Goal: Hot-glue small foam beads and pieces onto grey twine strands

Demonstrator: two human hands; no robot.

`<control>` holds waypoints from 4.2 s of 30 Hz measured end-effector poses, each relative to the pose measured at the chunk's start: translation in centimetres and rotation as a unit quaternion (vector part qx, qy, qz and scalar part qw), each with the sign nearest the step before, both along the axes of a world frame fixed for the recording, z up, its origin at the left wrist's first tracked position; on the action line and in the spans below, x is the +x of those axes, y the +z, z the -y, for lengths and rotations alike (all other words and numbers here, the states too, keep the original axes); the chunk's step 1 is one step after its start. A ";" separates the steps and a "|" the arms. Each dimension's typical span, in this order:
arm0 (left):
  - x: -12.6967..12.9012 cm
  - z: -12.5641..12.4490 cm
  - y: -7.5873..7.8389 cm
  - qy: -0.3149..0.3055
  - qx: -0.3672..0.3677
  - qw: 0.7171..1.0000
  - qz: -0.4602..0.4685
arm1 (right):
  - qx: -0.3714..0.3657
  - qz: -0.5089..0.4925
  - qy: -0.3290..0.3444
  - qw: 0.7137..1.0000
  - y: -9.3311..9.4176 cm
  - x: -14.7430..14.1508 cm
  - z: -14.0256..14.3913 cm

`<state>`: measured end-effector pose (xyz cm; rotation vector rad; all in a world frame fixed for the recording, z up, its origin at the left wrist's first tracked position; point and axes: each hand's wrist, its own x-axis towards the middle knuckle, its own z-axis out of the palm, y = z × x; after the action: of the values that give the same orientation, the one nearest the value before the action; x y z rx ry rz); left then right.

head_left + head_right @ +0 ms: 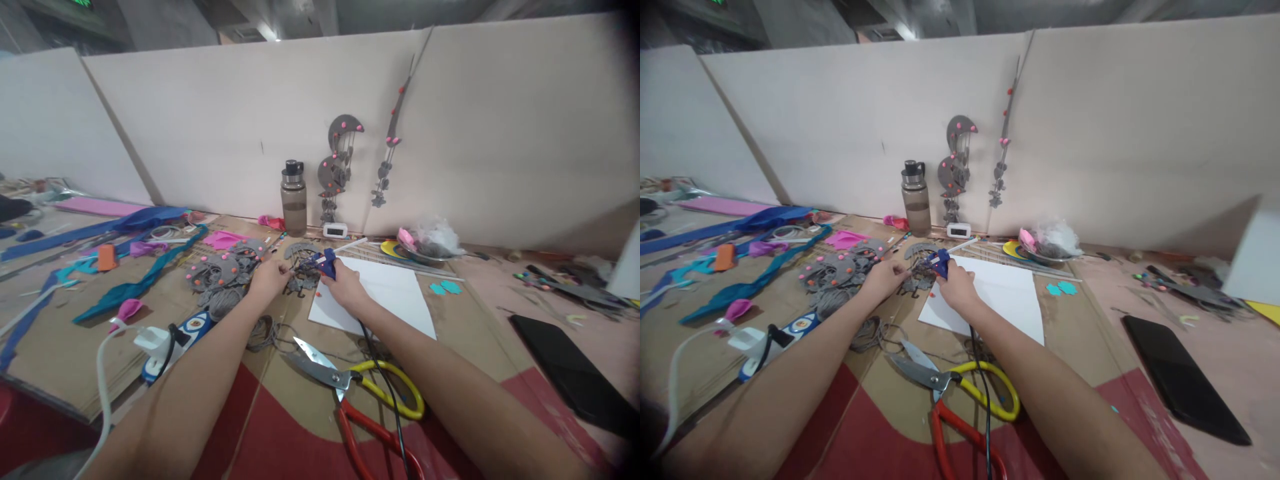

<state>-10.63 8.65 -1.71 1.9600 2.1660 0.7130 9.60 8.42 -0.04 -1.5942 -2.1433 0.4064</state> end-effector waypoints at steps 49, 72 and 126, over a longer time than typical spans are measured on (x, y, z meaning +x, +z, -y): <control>-1.2 1.2 0.3 -0.174 0.089 0.975 -0.109 | -0.040 -0.049 -0.009 0.998 0.8 0.1 -0.1; -1.1 1.2 0.3 -0.172 0.090 0.976 -0.099 | -0.031 -0.038 0.004 0.999 0.3 0.1 -0.4; -1.1 1.0 0.0 -0.159 0.098 0.975 -0.119 | -0.028 -0.021 -0.004 0.999 0.6 -0.1 -0.3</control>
<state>-11.72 7.67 -1.69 2.5349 1.8861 0.6887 9.54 8.69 0.58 -1.6083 -2.1105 0.4970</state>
